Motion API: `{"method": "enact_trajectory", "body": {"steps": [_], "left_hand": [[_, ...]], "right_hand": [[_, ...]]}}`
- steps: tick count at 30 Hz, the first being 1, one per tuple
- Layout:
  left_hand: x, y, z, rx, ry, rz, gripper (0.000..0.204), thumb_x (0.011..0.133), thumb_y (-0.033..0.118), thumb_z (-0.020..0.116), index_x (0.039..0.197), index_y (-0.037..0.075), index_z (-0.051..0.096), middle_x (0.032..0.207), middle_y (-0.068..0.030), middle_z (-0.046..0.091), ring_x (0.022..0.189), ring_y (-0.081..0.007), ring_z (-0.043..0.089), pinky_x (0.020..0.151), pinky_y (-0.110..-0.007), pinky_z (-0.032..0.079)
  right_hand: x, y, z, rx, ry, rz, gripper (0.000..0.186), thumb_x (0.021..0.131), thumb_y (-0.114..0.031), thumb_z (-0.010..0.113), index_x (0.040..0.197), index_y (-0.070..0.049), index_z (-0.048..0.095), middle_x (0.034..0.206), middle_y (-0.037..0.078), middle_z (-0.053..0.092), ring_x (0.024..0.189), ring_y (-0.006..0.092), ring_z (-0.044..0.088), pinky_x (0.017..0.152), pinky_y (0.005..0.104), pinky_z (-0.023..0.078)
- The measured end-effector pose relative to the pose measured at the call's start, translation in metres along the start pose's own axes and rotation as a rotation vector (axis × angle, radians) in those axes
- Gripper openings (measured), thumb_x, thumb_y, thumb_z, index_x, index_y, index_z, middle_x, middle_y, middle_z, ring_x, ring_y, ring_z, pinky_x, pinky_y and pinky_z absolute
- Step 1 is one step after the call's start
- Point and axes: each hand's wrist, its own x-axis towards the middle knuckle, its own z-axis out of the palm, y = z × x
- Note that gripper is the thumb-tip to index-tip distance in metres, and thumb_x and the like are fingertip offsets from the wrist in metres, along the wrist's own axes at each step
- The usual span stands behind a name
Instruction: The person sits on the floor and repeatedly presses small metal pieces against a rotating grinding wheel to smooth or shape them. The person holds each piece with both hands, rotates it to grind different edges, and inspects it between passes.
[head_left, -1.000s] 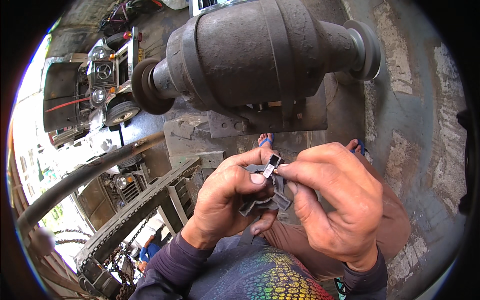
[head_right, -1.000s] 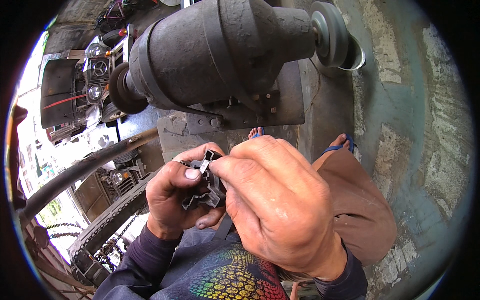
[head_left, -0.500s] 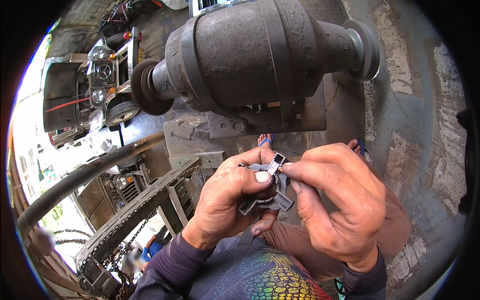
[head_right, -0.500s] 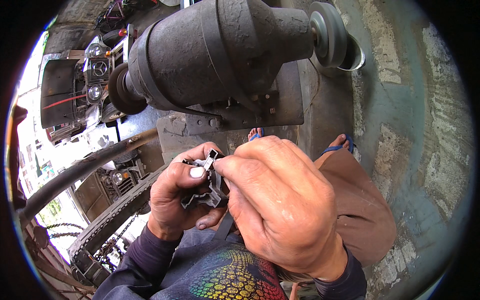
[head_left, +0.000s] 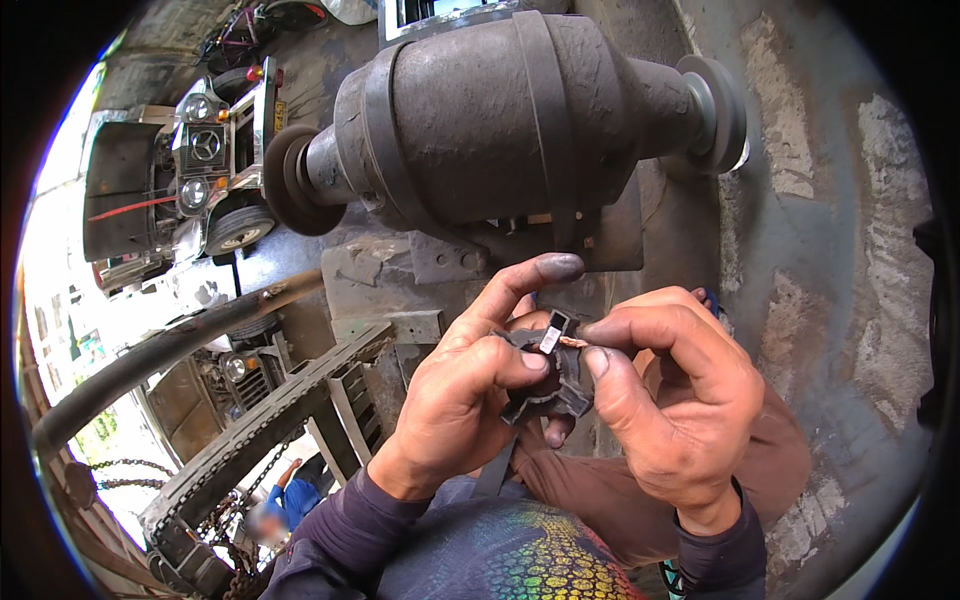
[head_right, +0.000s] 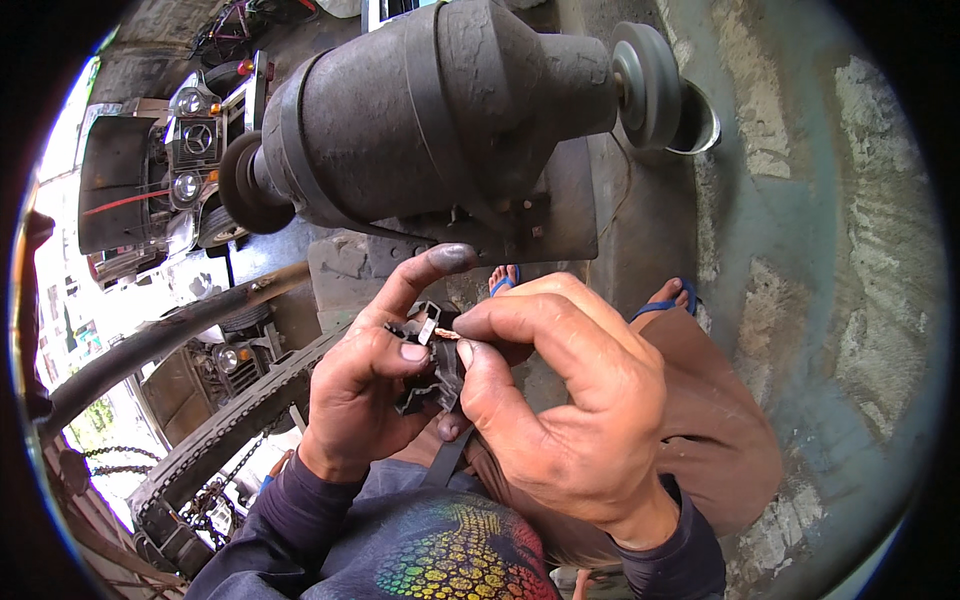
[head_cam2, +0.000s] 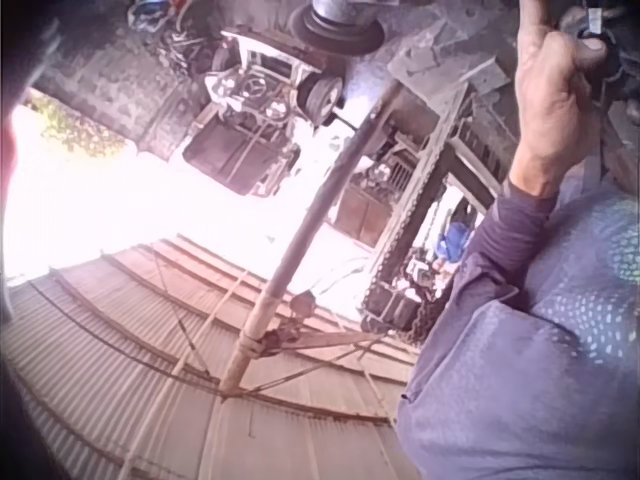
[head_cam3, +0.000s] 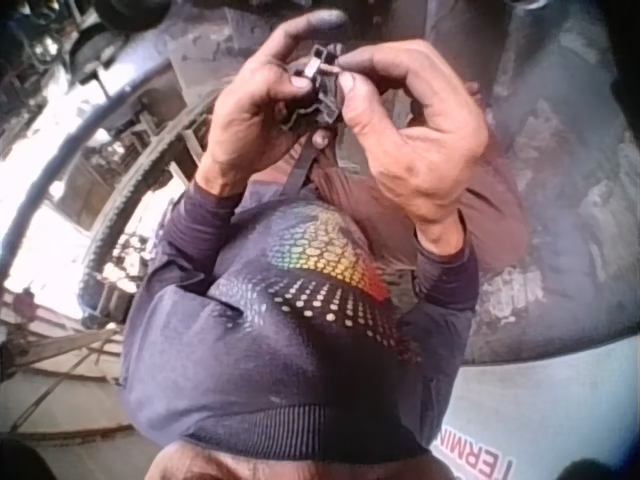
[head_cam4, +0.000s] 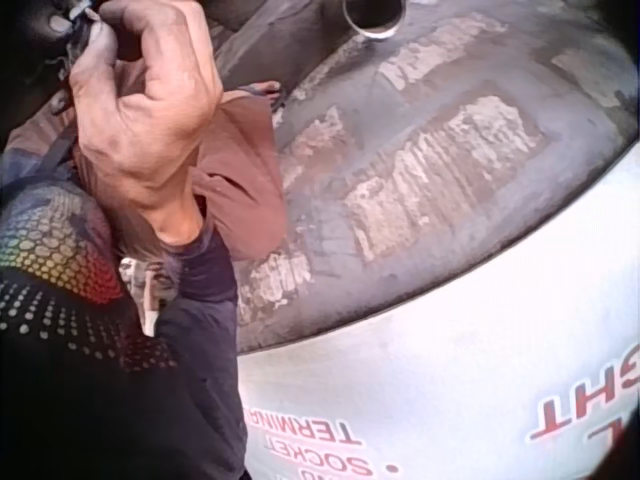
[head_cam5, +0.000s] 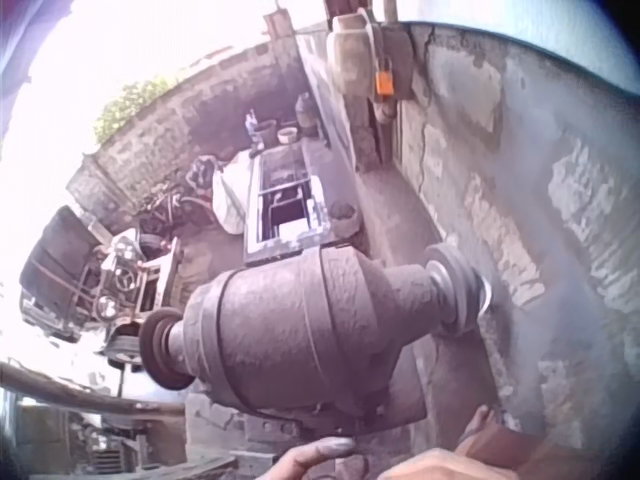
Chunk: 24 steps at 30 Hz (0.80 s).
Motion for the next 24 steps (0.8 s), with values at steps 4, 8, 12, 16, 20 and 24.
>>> {"method": "enact_trajectory", "body": {"steps": [4,8,12,16,20,24], "left_hand": [[0.004,-0.007,0.003,0.125,0.145,0.015,0.051,0.091,0.003,0.050,0.142,0.000,0.049,0.102,-0.0088,0.063,0.080,-0.0121,0.061,0.056,-0.027,0.055],[0.009,-0.018,0.006,0.390,0.249,0.087,0.035,0.093,0.003,0.065,0.127,0.001,0.063,0.100,-0.0041,0.061,0.079,-0.0076,0.060,0.057,-0.024,0.053],[0.020,-0.033,0.008,0.584,0.274,0.309,0.031,0.092,0.017,0.078,0.119,0.003,0.069,0.101,-0.0033,0.068,0.076,-0.0051,0.061,0.055,-0.021,0.049],[0.034,-0.044,0.005,0.639,0.293,0.308,0.027,0.093,0.019,0.078,0.115,0.004,0.073,0.097,-0.0012,0.070,0.076,-0.0042,0.062,0.054,-0.019,0.047],[0.050,-0.053,0.001,0.864,0.213,0.430,0.025,0.096,0.017,0.074,0.115,0.002,0.072,0.099,-0.0032,0.071,0.087,-0.0100,0.064,0.076,-0.025,0.053],[0.059,-0.055,0.004,0.847,0.176,0.340,0.027,0.097,0.015,0.071,0.118,-0.002,0.069,0.106,-0.0050,0.071,0.097,-0.0103,0.065,0.087,-0.026,0.053]], "right_hand": [[-0.006,0.003,0.001,0.261,0.057,0.202,0.012,0.087,0.005,0.069,0.098,0.005,0.069,0.089,0.007,0.068,0.079,0.0105,0.063,0.070,0.0235,0.049],[-0.011,0.010,-0.003,0.549,0.153,0.344,0.011,0.093,0.000,0.069,0.102,0.006,0.066,0.093,0.005,0.069,0.082,0.0059,0.061,0.074,0.0204,0.048],[-0.013,0.017,-0.009,0.499,0.234,0.381,0.010,0.093,0.002,0.069,0.101,0.005,0.065,0.094,0.004,0.069,0.080,0.0043,0.060,0.071,0.0183,0.048],[-0.018,0.021,-0.016,0.436,0.235,0.415,0.008,0.092,0.003,0.069,0.100,0.004,0.066,0.092,0.003,0.070,0.078,0.0028,0.059,0.068,0.0182,0.047],[-0.020,0.030,-0.027,0.377,0.210,0.442,0.007,0.092,0.004,0.069,0.099,0.005,0.066,0.091,0.003,0.069,0.078,0.0027,0.059,0.067,0.0185,0.048],[-0.019,0.038,-0.034,0.420,0.220,0.467,0.007,0.092,0.004,0.069,0.099,0.005,0.066,0.091,0.003,0.069,0.078,0.0031,0.059,0.067,0.0187,0.048]]}}
